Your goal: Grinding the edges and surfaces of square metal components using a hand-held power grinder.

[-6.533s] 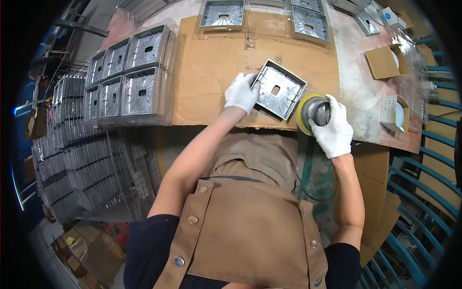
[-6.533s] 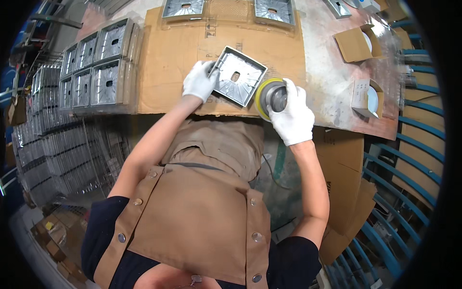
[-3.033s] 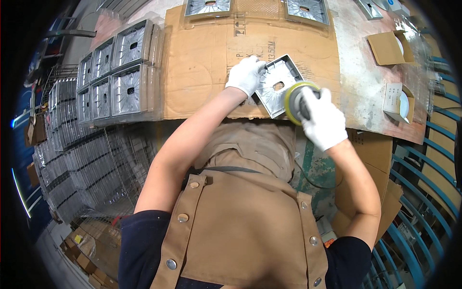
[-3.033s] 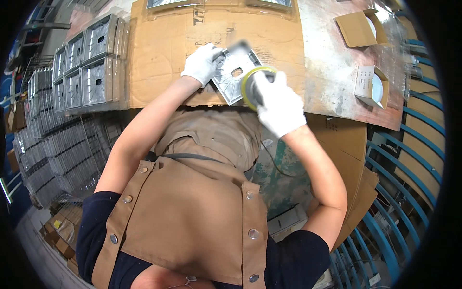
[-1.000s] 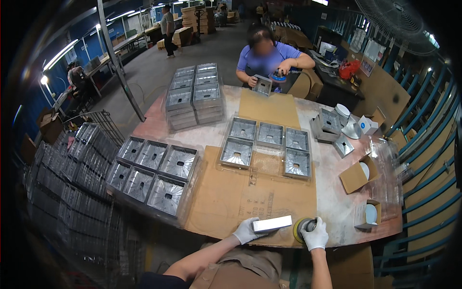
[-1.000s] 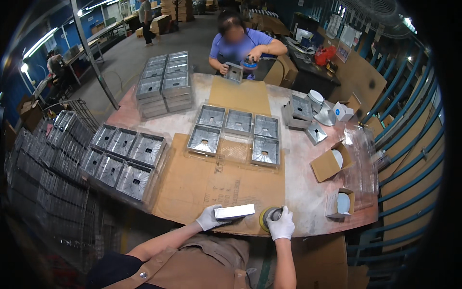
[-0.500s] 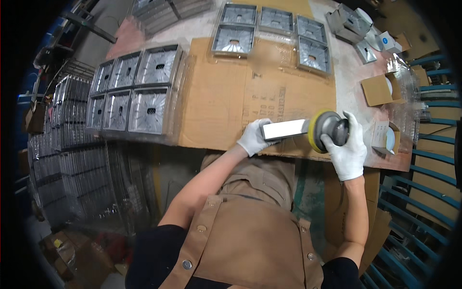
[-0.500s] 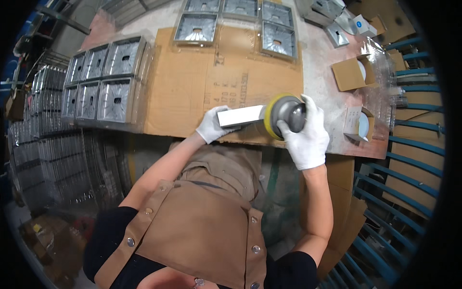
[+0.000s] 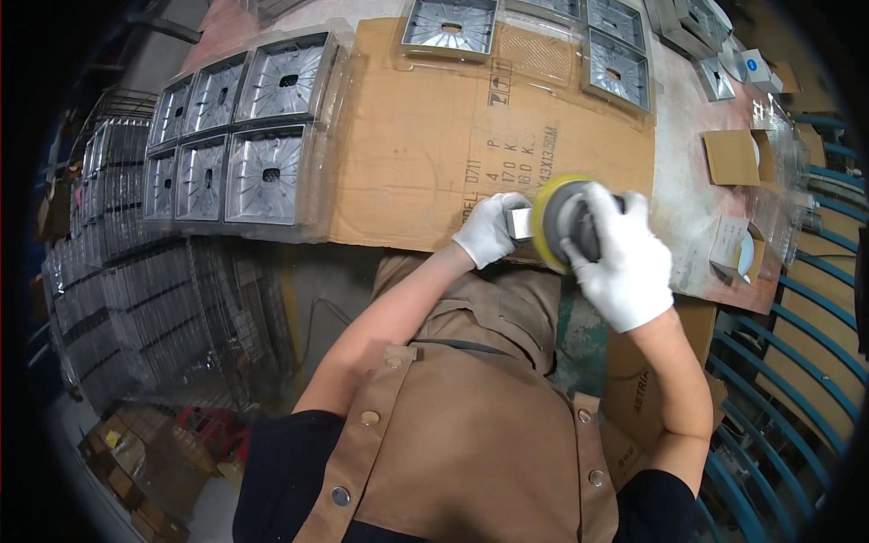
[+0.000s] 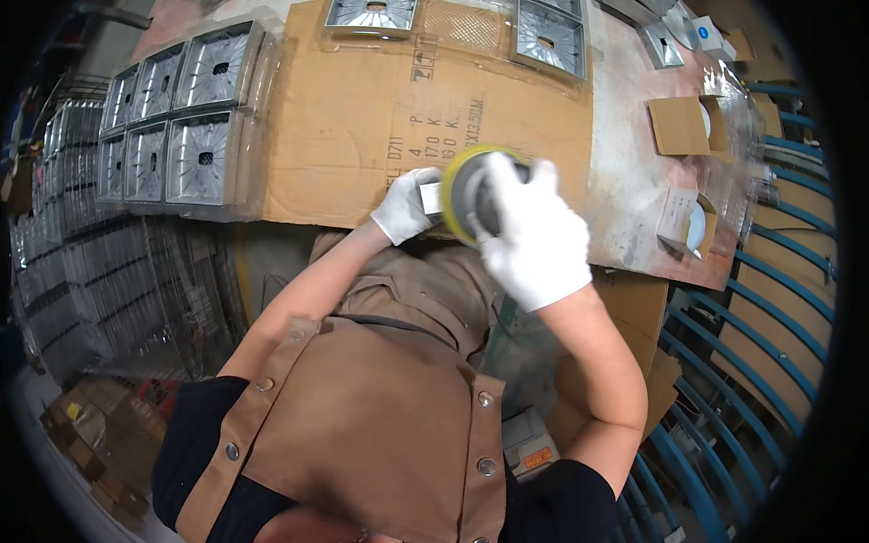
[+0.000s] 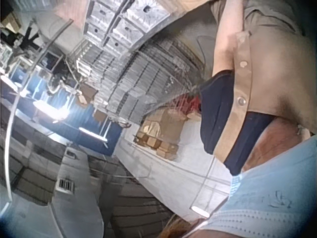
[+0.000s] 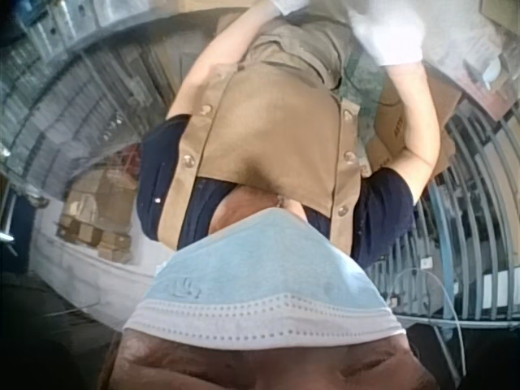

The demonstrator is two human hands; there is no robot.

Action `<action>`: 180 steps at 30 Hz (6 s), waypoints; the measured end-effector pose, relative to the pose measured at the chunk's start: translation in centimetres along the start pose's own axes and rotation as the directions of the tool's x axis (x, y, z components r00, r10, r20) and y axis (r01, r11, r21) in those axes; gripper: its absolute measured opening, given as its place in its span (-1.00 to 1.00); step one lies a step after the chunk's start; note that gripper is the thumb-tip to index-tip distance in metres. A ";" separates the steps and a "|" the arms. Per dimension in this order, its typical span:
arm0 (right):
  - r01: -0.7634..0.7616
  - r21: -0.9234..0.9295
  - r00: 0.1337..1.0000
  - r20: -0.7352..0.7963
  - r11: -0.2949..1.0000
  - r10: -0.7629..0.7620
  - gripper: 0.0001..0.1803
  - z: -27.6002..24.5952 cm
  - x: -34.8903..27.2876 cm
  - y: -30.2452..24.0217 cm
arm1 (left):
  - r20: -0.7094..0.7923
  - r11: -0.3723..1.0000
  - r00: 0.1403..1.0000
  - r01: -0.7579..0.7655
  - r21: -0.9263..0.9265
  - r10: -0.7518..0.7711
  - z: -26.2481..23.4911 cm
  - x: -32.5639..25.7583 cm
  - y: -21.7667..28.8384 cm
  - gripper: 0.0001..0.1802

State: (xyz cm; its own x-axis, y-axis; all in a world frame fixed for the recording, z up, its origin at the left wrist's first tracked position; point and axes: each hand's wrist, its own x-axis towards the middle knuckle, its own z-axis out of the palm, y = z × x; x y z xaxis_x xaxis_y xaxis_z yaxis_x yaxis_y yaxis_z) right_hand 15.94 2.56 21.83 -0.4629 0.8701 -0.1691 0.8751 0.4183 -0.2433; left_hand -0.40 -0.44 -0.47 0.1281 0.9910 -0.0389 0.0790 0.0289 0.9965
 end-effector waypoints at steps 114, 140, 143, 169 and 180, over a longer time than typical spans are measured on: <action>-0.145 0.026 0.970 -0.193 0.989 0.147 -0.35 -0.3 1.5 8.4 | 0.008 0.993 0.997 -0.074 -0.089 0.075 0.6 0.0 -1.1 -0.61; -0.527 0.277 0.769 -0.249 0.804 0.590 -0.03 7.0 -4.7 13.2 | 0.183 0.517 0.983 -0.158 0.841 0.002 4.5 2.8 12.4 -0.58; -0.530 0.278 0.763 -0.256 0.802 0.593 -0.03 7.0 -5.2 13.4 | 0.168 0.576 0.985 -0.119 0.809 -0.032 4.1 2.9 12.5 -0.58; -0.133 0.029 0.968 -0.209 0.991 0.136 -0.17 0.0 -1.0 3.5 | -0.007 0.977 0.998 0.059 0.207 -0.059 1.2 1.5 -0.3 -0.73; -0.003 -0.035 1.000 -0.010 0.999 0.003 -0.35 0.4 2.1 0.8 | 0.090 0.912 0.988 0.077 0.403 -0.123 1.0 2.0 0.2 -0.69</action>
State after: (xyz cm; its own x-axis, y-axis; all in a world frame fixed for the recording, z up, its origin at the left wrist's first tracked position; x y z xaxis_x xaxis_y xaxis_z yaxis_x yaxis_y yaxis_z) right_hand 15.59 4.56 20.94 -0.4591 0.8739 -0.1597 0.8810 0.4246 -0.2087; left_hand 0.87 1.40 -0.40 0.2059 0.9640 -0.1680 0.4805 0.0500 0.8756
